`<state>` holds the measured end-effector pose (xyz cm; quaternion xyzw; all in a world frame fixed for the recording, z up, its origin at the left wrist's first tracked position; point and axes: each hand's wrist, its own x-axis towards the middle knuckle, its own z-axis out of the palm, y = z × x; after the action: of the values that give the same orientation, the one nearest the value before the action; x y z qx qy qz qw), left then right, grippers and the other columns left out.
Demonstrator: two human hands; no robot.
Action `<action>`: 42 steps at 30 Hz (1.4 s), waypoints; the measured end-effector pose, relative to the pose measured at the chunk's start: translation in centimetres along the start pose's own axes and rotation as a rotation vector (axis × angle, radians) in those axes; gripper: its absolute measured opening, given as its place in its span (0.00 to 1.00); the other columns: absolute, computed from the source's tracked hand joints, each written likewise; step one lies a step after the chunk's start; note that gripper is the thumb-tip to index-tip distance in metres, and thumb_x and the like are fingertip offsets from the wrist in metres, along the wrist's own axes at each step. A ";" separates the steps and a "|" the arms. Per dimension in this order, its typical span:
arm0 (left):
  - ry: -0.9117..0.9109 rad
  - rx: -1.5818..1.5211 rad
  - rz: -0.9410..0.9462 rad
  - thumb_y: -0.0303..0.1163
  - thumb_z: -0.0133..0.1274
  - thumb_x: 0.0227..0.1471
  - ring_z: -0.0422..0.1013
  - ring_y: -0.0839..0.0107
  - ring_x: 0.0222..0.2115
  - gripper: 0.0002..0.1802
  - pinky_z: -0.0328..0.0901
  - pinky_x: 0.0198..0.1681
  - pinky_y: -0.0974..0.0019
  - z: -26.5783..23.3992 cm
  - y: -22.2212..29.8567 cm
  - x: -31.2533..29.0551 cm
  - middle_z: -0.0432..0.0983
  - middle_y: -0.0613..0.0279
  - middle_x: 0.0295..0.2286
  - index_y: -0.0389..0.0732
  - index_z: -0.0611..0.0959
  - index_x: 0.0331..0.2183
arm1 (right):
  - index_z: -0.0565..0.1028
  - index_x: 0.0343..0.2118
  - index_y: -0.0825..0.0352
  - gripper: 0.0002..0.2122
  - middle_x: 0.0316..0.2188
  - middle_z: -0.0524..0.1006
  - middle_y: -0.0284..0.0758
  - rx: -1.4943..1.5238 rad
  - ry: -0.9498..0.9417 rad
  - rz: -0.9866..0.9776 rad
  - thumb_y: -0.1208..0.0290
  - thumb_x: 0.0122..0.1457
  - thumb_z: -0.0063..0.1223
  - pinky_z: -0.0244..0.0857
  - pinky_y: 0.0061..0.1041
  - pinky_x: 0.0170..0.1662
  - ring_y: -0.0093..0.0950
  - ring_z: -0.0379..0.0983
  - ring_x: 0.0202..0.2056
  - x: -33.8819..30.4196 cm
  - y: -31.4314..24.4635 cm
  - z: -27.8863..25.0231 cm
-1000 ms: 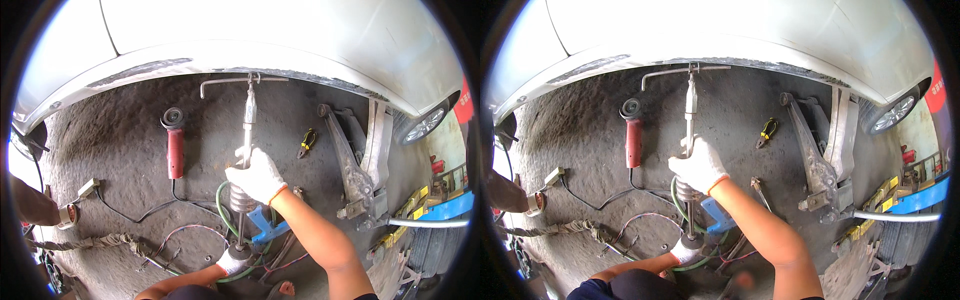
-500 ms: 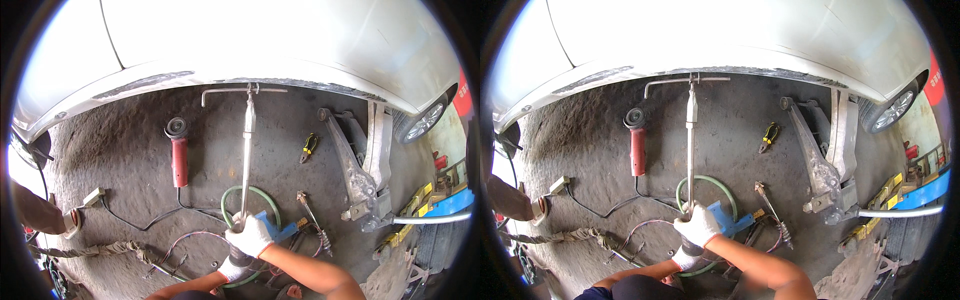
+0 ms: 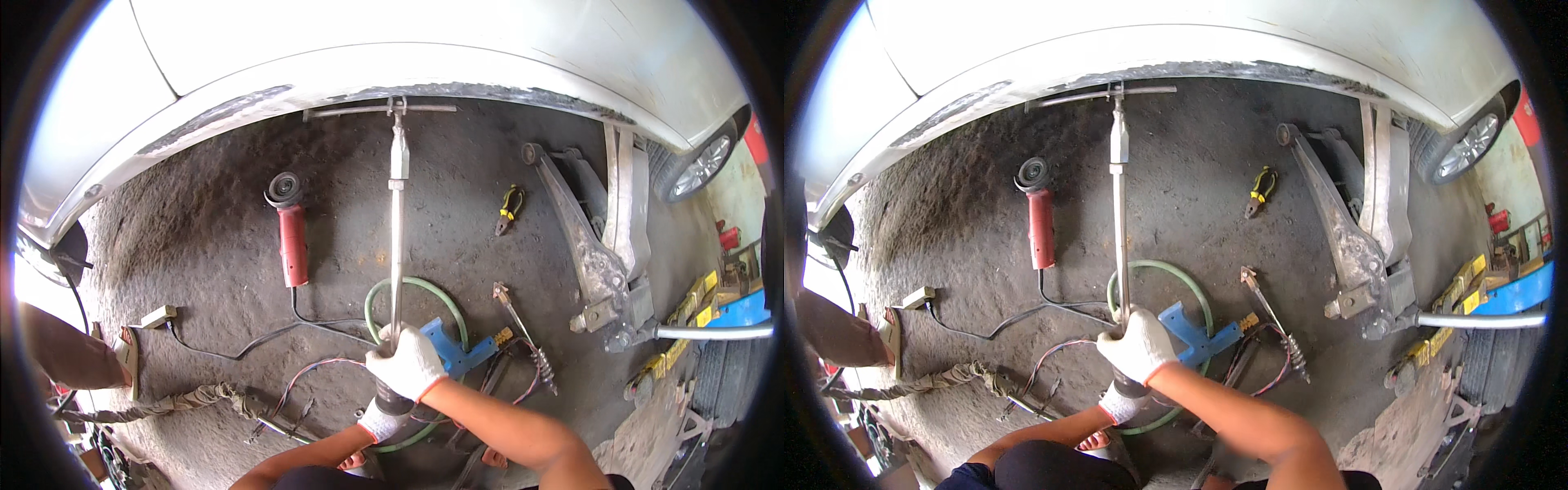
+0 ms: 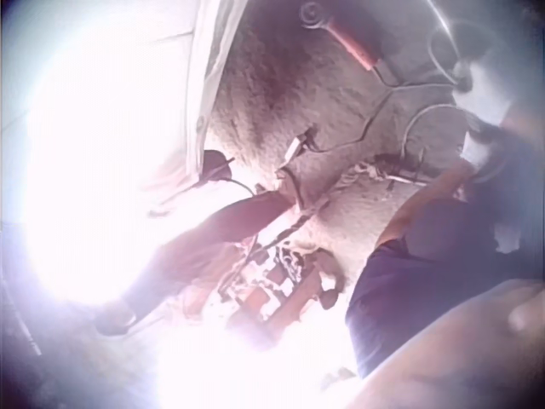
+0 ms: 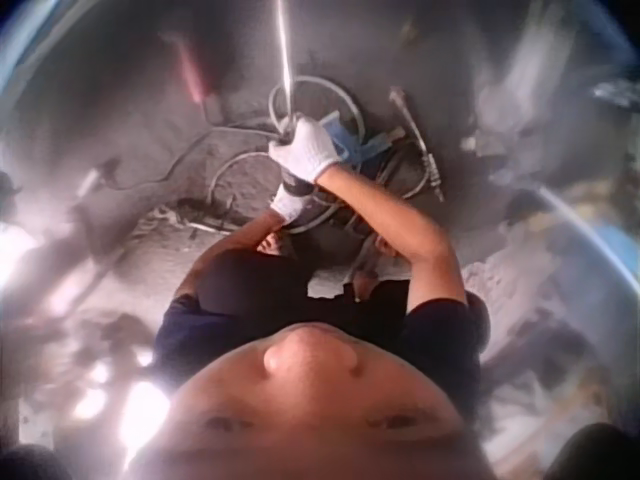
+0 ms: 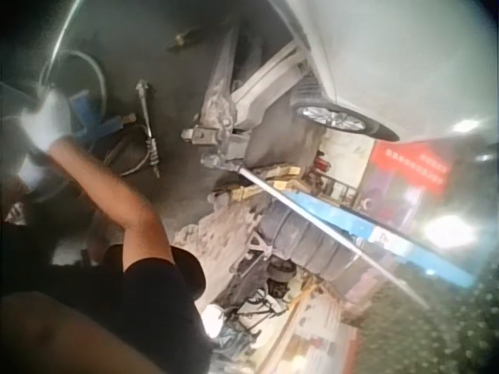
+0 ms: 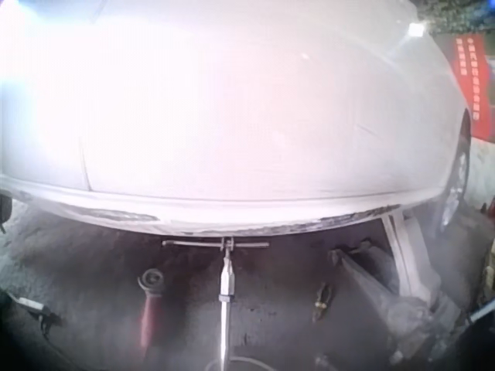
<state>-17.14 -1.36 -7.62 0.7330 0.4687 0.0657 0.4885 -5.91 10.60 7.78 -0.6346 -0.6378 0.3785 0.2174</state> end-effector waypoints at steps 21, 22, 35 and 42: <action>0.186 -0.400 -0.020 0.34 0.50 0.56 0.74 0.56 0.34 0.11 0.69 0.40 0.54 3.2 -2.6 0.8 0.77 0.56 0.31 0.45 0.79 0.42 | 0.75 0.29 0.69 0.13 0.22 0.78 0.48 0.000 0.034 -0.030 0.65 0.47 0.64 0.73 0.36 0.34 0.44 0.79 0.28 0.7 0.0 -0.1; 0.260 -0.564 0.026 0.35 0.47 0.59 0.74 0.57 0.37 0.14 0.68 0.44 0.54 5.6 -4.5 1.8 0.78 0.56 0.34 0.45 0.78 0.46 | 0.75 0.31 0.69 0.15 0.23 0.78 0.47 0.109 0.126 0.018 0.64 0.45 0.66 0.73 0.36 0.36 0.43 0.79 0.29 0.2 -0.1 0.6; 0.277 0.074 0.230 0.27 0.54 0.47 0.75 0.56 0.30 0.12 0.70 0.33 0.53 1.5 -1.4 1.2 0.76 0.54 0.30 0.43 0.80 0.37 | 0.73 0.41 0.70 0.21 0.29 0.80 0.47 0.168 0.105 0.004 0.62 0.48 0.65 0.74 0.35 0.39 0.40 0.80 0.33 5.0 -2.8 -3.4; 0.075 -0.206 -0.075 0.30 0.53 0.49 0.73 0.52 0.39 0.16 0.69 0.44 0.51 0.2 -0.3 0.9 0.76 0.50 0.38 0.41 0.79 0.43 | 0.76 0.42 0.74 0.23 0.27 0.81 0.50 0.093 0.021 0.061 0.61 0.48 0.62 0.74 0.41 0.39 0.47 0.80 0.32 5.7 -4.2 -4.7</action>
<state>-16.74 -0.80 -8.21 0.6579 0.5043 0.1226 0.5457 -5.66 17.52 12.68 -0.6468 -0.5977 0.4076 0.2416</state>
